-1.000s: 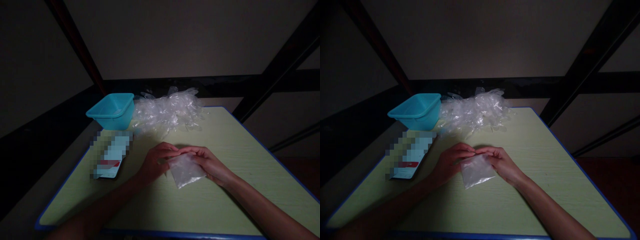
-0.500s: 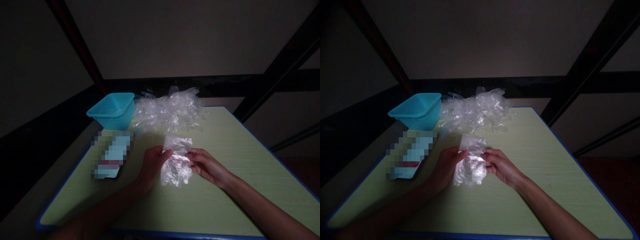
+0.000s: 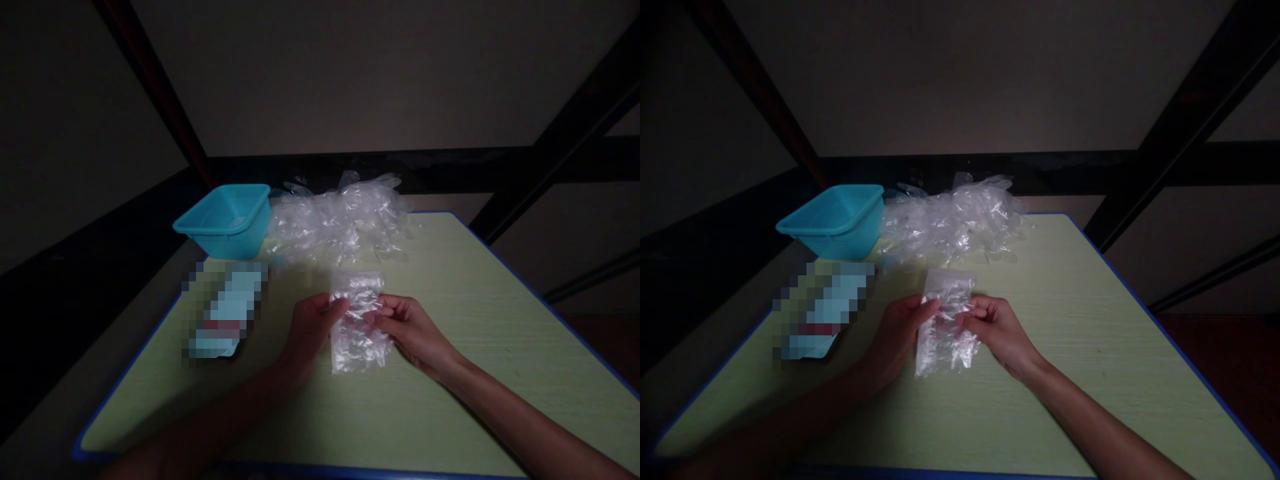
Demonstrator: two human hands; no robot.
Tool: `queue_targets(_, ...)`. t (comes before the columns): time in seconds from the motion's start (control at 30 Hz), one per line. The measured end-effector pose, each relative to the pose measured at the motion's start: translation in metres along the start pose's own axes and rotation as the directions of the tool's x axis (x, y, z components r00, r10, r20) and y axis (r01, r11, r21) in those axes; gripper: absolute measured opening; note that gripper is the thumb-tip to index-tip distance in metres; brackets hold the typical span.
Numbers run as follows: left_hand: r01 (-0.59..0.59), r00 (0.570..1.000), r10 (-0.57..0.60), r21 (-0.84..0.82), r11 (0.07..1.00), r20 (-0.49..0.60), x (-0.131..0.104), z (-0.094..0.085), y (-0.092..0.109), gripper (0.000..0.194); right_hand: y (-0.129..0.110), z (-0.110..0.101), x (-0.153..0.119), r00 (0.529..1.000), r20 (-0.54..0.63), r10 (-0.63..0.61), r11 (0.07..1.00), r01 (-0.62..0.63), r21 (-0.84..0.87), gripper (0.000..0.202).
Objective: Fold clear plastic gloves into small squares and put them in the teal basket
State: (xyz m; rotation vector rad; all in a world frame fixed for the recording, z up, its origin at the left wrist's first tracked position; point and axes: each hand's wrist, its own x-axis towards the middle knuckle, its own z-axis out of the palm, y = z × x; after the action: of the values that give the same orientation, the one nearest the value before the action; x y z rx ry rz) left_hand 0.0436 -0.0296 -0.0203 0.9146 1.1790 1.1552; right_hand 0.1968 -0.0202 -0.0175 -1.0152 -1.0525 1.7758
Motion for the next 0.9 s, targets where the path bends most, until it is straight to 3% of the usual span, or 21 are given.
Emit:
queue_targets(0.1, 0.038, 0.999, -0.036, -0.065, 0.997, 0.033, 0.001, -0.003, 0.004, 0.023, -0.003, -0.001, 0.000, 0.999, -0.047, -0.002, 1.000, 0.003, 0.012, 0.013)
queue_targets(0.43, 0.081, 0.994, -0.079, 0.026, 0.996, -0.075, 0.003, -0.003, 0.013, 0.016, -0.007, -0.005, 0.003, 0.992, -0.121, -0.026, 1.000, 0.028, 0.011, 0.017)
queue_targets(0.73, -0.012, 0.995, 0.011, 0.004, 1.000, 0.095, 0.003, -0.008, 0.011, 0.012, -0.005, -0.007, 0.004, 0.987, -0.111, -0.120, 0.993, 0.121, 0.000, 0.011)
queue_targets(0.9, -0.114, 0.988, 0.112, 0.008, 0.993, 0.107, 0.004, -0.009, 0.013, 0.009, -0.001, -0.013, 0.003, 0.973, -0.078, -0.215, 0.976, 0.212, -0.051, 0.008)
